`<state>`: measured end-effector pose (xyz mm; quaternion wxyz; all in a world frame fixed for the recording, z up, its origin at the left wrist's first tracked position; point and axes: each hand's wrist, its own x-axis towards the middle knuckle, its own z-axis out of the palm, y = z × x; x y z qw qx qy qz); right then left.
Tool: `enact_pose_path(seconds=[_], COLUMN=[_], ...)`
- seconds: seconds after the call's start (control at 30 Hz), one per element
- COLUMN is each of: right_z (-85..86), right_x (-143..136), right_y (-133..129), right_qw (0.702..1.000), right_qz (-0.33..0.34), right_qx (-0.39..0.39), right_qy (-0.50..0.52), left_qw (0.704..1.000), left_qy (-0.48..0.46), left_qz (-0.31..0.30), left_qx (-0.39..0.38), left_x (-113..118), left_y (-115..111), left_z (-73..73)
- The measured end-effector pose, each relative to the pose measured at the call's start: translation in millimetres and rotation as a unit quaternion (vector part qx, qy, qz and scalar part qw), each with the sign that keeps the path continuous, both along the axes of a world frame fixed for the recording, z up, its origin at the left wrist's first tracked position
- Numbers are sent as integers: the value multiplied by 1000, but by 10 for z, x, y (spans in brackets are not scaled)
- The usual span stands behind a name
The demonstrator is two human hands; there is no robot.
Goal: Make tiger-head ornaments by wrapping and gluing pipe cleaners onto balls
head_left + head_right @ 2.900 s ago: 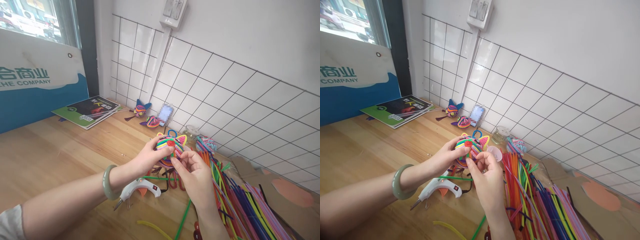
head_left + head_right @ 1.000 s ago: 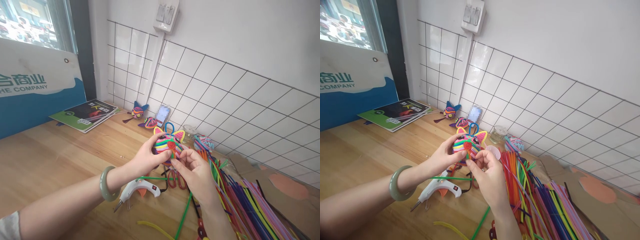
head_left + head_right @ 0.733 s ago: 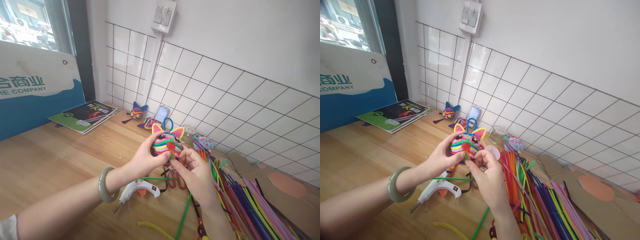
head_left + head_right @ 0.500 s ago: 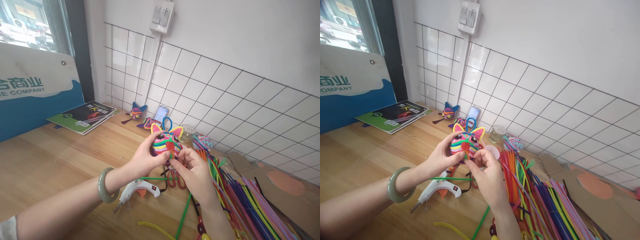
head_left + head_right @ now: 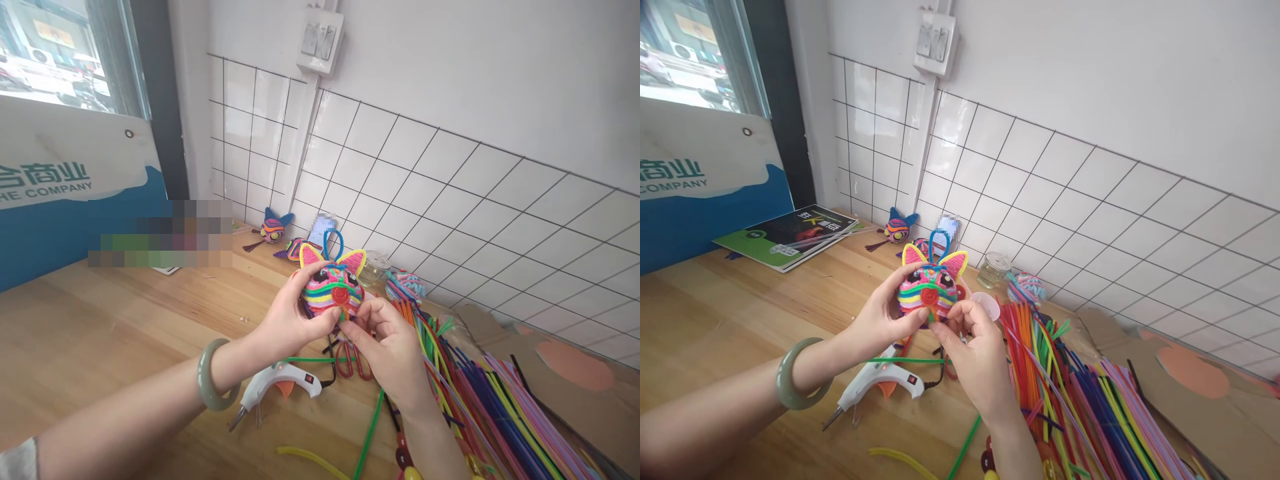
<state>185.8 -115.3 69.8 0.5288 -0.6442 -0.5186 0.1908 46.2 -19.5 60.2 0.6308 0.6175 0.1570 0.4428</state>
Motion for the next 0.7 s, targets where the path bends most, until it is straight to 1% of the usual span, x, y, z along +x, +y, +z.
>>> enact_pose_path(seconds=[0.23, 0.37, 0.47, 0.57, 0.7], right_z=[-52, -110, -149, -168, -177], right_x=[9, 60, 102, 126, 136], right_y=[11, 34, 54, 70, 79], right_qw=[1000, 1000, 1000, 999, 999], right_qz=[-1, 10, 11, 10, 6], right_qx=[21, 21, 25, 31, 34], right_qy=[-2, -3, -14, -23, -30], left_qw=[998, 991, 984, 979, 976], left_qy=[-4, -4, -17, -33, -31], left_qz=[16, 65, 86, 96, 108], left_qx=[60, 118, 156, 178, 185], left_x=[-27, 6, 38, 53, 50], left_y=[-14, 18, 54, 70, 74], left_z=[-48, -124, -199, -243, -250])
